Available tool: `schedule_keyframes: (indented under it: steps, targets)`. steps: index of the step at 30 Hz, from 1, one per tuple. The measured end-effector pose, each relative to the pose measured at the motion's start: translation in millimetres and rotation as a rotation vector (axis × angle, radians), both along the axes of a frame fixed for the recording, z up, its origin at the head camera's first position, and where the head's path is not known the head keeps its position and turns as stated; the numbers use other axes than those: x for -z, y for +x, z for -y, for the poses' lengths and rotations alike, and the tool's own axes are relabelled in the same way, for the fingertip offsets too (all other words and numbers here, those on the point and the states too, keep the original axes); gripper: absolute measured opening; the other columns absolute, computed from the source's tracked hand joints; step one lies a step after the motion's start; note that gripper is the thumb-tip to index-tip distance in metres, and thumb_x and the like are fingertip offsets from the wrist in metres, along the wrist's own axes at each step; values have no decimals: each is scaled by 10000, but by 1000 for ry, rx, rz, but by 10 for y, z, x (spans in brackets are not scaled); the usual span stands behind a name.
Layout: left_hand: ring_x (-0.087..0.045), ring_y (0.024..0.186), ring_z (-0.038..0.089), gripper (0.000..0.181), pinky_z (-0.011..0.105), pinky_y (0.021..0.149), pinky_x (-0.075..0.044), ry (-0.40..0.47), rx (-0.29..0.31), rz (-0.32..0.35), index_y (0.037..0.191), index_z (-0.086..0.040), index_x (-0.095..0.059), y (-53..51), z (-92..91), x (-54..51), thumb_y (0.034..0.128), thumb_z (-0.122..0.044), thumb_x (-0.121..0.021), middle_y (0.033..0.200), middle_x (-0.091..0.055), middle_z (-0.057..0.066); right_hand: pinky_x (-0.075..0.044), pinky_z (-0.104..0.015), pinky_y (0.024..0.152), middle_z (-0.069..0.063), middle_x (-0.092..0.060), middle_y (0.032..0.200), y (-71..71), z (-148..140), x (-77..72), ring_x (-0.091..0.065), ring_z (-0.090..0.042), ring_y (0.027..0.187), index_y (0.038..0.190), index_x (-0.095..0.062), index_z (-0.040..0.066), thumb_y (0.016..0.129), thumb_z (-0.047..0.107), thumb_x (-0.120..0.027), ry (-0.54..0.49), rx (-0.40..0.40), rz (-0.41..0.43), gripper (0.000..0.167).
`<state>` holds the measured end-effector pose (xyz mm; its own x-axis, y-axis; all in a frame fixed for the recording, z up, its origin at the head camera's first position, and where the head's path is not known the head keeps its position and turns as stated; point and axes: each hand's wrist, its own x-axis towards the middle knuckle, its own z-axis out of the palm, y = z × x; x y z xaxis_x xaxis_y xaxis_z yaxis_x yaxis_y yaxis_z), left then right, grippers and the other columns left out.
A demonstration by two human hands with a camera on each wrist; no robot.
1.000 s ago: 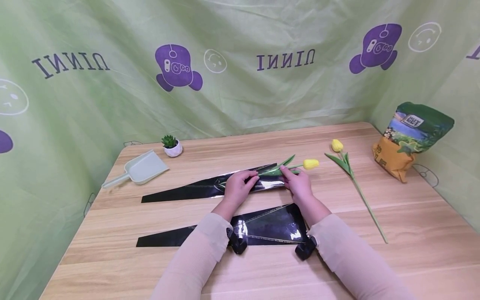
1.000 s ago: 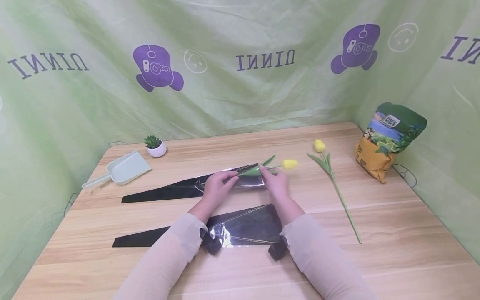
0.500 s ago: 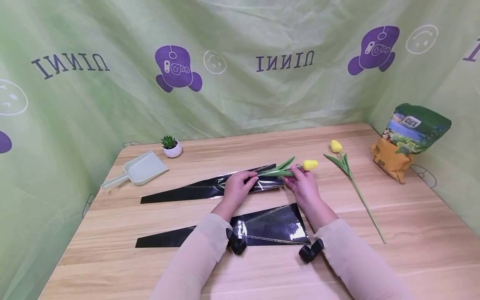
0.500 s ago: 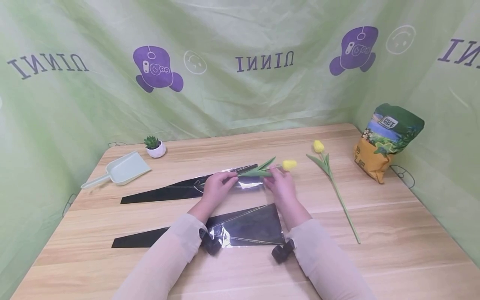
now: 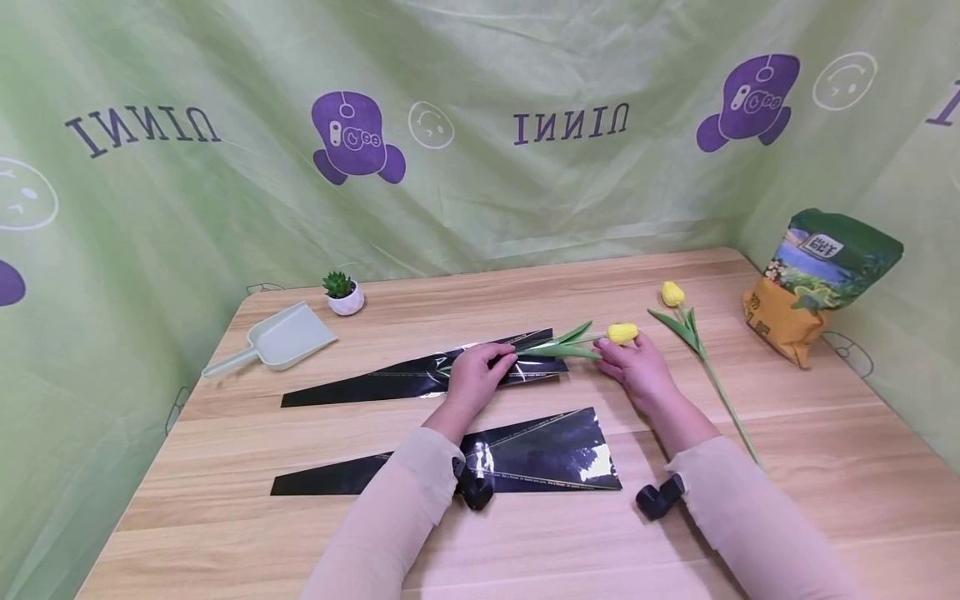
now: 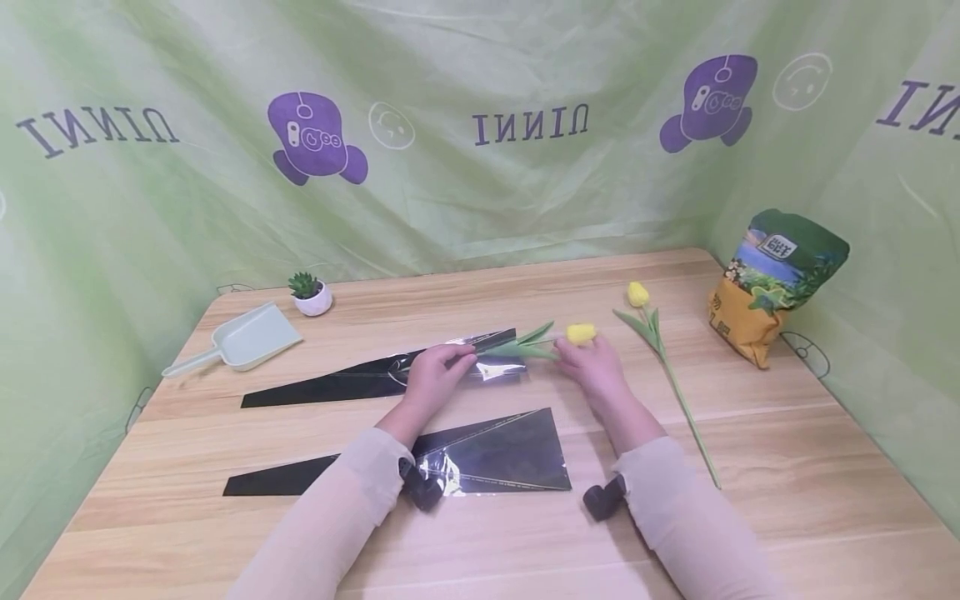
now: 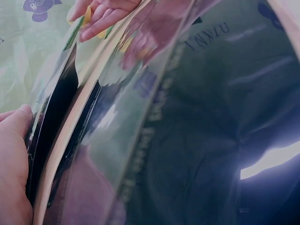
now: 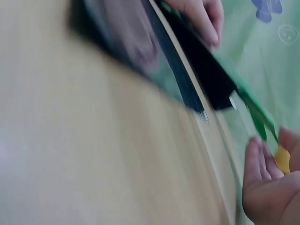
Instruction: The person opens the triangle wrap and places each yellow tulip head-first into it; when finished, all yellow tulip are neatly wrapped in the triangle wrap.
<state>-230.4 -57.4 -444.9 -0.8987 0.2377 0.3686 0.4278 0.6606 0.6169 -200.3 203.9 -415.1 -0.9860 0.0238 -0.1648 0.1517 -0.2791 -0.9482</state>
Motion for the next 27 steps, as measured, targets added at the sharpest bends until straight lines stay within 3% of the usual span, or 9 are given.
schedule_keyframes:
  steps: [4,10,11,14,18,21,27]
  targets:
    - [-679,1112,222,220,369,1004,-516,0,-4,0,1094,-149,-754,0,11,1,937,-272,-661,1115,-747,19,-574,-204,858,75,-715,934,-30,-204,-22,-697,-26,874,1181,-452,84,934,13,-614,123,-146,-31,304]
    - [-675,1119,224,224,371,1014,-509,-4,0,12,1100,-150,-752,8,16,-12,937,-273,-660,1123,-745,16,-569,-189,860,116,-650,967,-130,-455,-43,-674,1,891,1391,-326,-132,956,51,-600,376,-318,-59,546]
    - [-674,1123,221,224,369,1017,-508,-7,0,17,1101,-153,-752,9,16,-13,937,-275,-660,1126,-744,14,-571,-196,861,118,-645,982,-148,-482,-52,-673,1,896,1420,-298,-136,956,56,-603,392,-328,-58,587]
    - [-672,1129,215,228,366,1024,-505,-17,2,22,1103,-159,-751,8,16,-14,937,-285,-660,1134,-742,12,-571,-215,879,-68,-653,1156,-185,-537,-97,-670,9,924,1480,-242,-99,965,74,-594,455,-350,-57,647]
    - [-670,1135,219,232,369,1029,-503,-26,2,20,1104,-158,-750,7,13,-21,935,-291,-661,1141,-739,16,-572,-240,894,-182,-605,1272,-230,-581,-122,-672,3,943,1474,-280,-78,960,89,-606,509,-365,-56,631]
    - [-673,1130,218,226,367,1024,-506,-29,3,15,1100,-154,-752,14,3,-41,933,-280,-663,1139,-740,15,-577,-243,884,-105,-657,1186,-277,-576,-94,-677,-14,944,1440,-323,-104,945,89,-630,533,-400,-62,613]
    - [-681,1117,205,217,360,1003,-516,-29,30,4,1091,-151,-756,26,-42,-96,928,-265,-670,1139,-741,5,-577,-228,867,-198,-605,1249,-352,-447,-44,-663,-49,960,1425,-359,-104,939,109,-641,567,-472,-49,600]
